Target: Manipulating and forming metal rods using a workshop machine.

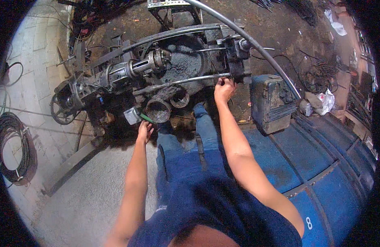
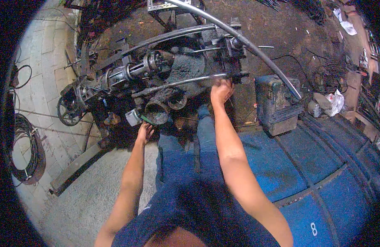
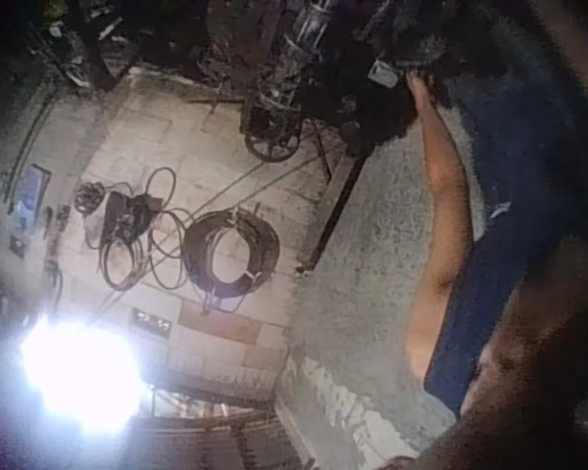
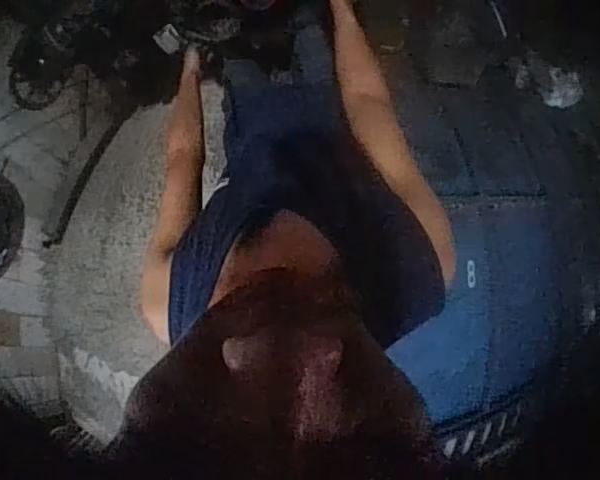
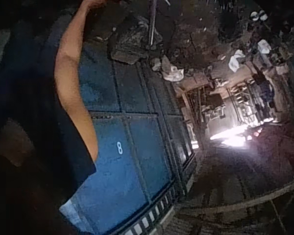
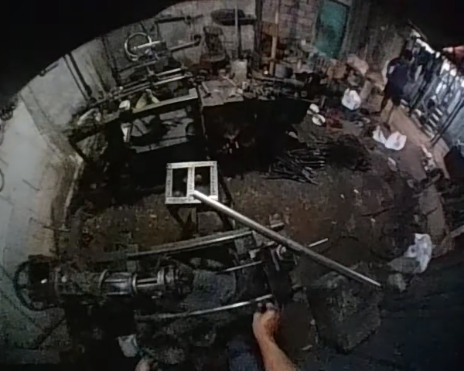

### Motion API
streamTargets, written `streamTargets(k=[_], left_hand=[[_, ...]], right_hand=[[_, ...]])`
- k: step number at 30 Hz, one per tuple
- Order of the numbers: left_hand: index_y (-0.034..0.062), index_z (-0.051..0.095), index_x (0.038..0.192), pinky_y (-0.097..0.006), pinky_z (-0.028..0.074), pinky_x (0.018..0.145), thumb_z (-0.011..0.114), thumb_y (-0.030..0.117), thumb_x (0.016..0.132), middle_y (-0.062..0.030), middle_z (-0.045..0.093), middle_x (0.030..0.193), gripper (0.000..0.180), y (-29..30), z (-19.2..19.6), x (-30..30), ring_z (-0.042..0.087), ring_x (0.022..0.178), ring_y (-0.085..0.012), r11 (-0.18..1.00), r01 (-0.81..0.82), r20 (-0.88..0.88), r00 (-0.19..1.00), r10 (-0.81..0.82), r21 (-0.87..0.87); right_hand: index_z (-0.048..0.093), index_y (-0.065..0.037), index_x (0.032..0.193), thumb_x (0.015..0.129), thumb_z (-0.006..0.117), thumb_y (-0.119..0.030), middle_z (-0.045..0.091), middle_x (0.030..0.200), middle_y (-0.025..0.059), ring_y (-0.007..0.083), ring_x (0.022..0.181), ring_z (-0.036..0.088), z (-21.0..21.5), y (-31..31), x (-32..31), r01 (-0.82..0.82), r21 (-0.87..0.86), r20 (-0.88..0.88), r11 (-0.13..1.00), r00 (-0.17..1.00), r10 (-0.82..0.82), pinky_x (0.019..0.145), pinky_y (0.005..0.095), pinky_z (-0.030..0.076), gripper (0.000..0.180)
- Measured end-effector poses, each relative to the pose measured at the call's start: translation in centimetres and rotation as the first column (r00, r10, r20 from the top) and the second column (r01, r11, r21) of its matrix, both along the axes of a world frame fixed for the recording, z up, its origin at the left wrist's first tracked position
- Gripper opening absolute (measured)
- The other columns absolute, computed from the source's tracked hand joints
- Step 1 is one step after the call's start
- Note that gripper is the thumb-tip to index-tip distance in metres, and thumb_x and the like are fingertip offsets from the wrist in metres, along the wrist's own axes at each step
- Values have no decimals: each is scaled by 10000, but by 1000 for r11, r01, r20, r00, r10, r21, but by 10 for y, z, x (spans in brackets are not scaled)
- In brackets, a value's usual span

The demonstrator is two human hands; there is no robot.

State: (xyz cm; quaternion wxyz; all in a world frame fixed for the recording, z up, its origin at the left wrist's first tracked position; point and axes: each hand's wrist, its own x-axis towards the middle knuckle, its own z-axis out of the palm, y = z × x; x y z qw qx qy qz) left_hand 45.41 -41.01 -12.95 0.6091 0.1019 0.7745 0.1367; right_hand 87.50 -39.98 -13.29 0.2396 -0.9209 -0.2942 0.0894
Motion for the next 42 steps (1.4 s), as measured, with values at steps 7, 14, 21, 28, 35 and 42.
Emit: streamTargets(k=[7, 14, 21, 28, 35, 42], left_hand=[[131, 514, 1268, -412, 410, 954, 470, 312, 966, -7, 520, 1160, 355, 3, -15, -3, 470, 1101, -201, 980, -195, 185, 963, 197, -32], [130, 472, 1311, -401, 468, 947, 445, 344, 994, -35, 519, 1230, 383, -1, 3, 2, 507, 1095, -203, 1000, 6, 95, 995, -5, -6], [126, 543, 1198, -348, 517, 756, 427, 340, 1002, -8, 591, 1027, 313, 4, 6, 9, 562, 909, -151, 996, 88, 25, 996, -88, 17], [36, 556, 1023, -386, 493, 736, 398, 368, 985, -36, 567, 776, 369, 6, 41, -5, 575, 731, -185, 932, -331, 435, 868, 241, 144], [-22, 613, 878, -341, 422, 521, 346, 373, 947, -46, 555, 617, 482, 8, 94, 6, 518, 547, -184, 981, 182, 89, 978, -187, 61], [-37, 630, 907, -335, 458, 687, 452, 205, 979, -158, 645, 804, 309, 117, 162, 82, 592, 724, -185, 449, 765, -656, 635, -409, 462]], right_hand=[[673, -11, 849, 780, 680, -116, 651, 958, 195, 396, 970, 593, 4, 5, -8, 68, 33, 56, 997, 996, -70, 988, 441, 419, 126], [638, 39, 815, 802, 630, -71, 619, 885, 278, 462, 943, 567, -5, 4, -4, 66, 214, -32, 975, 998, -60, 859, 482, 463, 111], [650, 53, 816, 797, 623, -67, 611, 917, 300, 443, 914, 578, -21, 8, 10, 104, 141, 122, 985, 985, -121, 817, 501, 453, 124], [654, 11, 941, 789, 654, -74, 600, 852, 145, 287, 773, 577, 52, -17, -8, 174, 327, -182, 929, 976, -119, 726, 391, 464, 175], [656, 23, 998, 862, 627, -26, 642, 945, 57, 134, 787, 594, 75, 12, 124, 209, 664, -317, 718, 948, 17, 720, 264, 484, 147], [669, 11, 1065, 887, 617, -173, 678, 988, 89, 178, 887, 630, 81, 121, 186, -117, 580, -542, 806, 684, 489, 817, 312, 492, 262]])
